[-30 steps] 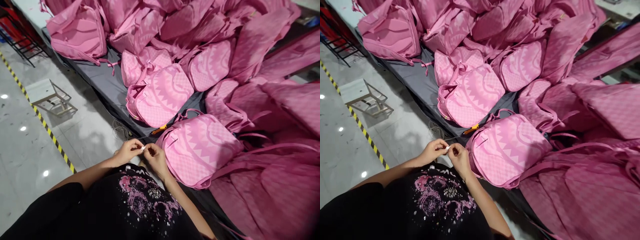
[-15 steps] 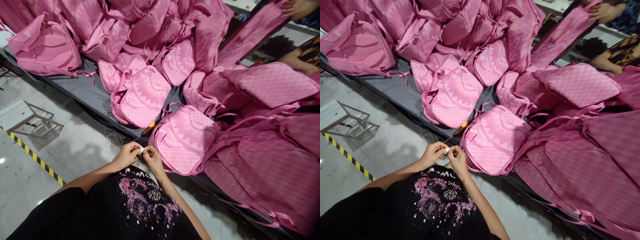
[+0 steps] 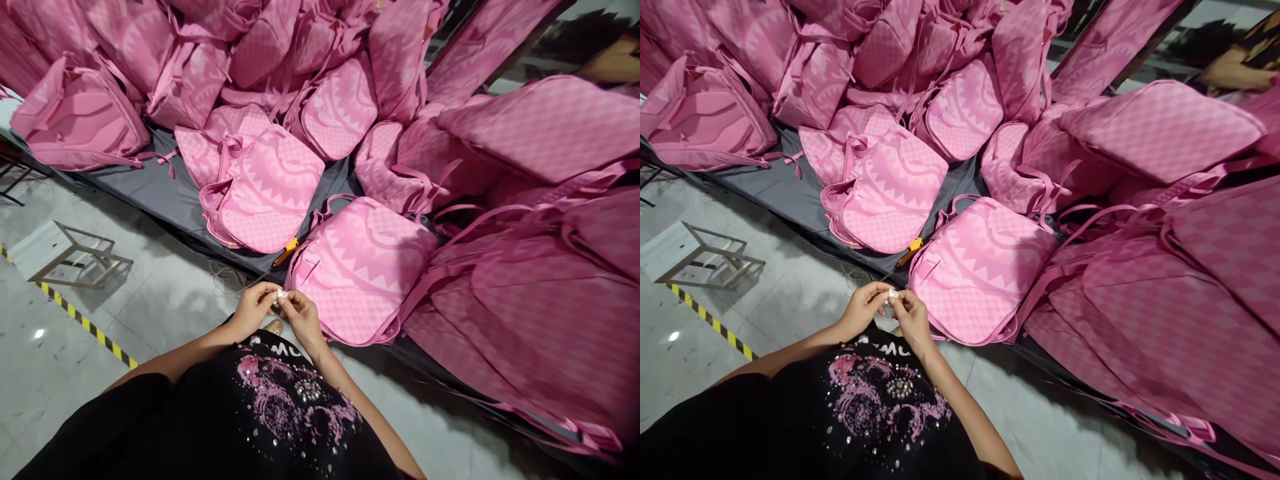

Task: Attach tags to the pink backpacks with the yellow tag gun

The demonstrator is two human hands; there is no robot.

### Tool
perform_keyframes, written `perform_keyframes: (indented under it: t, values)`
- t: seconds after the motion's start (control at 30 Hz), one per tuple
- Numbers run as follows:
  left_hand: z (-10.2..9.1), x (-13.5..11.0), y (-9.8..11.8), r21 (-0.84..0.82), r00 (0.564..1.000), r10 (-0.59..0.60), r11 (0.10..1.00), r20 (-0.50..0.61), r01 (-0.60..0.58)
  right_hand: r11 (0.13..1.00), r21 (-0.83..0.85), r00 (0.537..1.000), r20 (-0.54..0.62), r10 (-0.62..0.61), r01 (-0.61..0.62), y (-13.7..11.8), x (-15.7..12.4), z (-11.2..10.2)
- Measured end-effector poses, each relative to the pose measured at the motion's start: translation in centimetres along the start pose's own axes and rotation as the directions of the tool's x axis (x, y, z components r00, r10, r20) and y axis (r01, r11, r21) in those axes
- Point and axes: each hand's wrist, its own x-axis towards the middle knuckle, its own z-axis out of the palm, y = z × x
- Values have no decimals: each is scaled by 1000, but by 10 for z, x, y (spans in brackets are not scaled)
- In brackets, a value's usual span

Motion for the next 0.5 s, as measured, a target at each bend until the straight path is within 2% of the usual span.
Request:
perform_keyframes:
  t: [0.17, 0.23, 0.33, 0.43, 0.5]
  values:
    - [5, 9, 1, -66, 994, -68, 995, 81, 73, 998, -25, 998, 26, -50, 51, 0, -3, -11]
    - [4, 15, 2, -123, 983, -137, 981, 125, 153, 999, 34, 997, 80, 8, -10, 1, -4, -17]
    - [-5, 26, 7, -197, 943, -207, 945, 262, 262, 982, 146, 988, 120, 99, -116, 0, -5, -16]
    - [-19, 38, 12, -191, 898, -253, 922, 360, 336, 992, 96, 995, -50, 87, -82, -5, 0, 3]
    - [-30, 46, 15, -154, 896, -222, 942, 385, 300, 999, 32, 980, -196, 42, -37, -9, 5, 20]
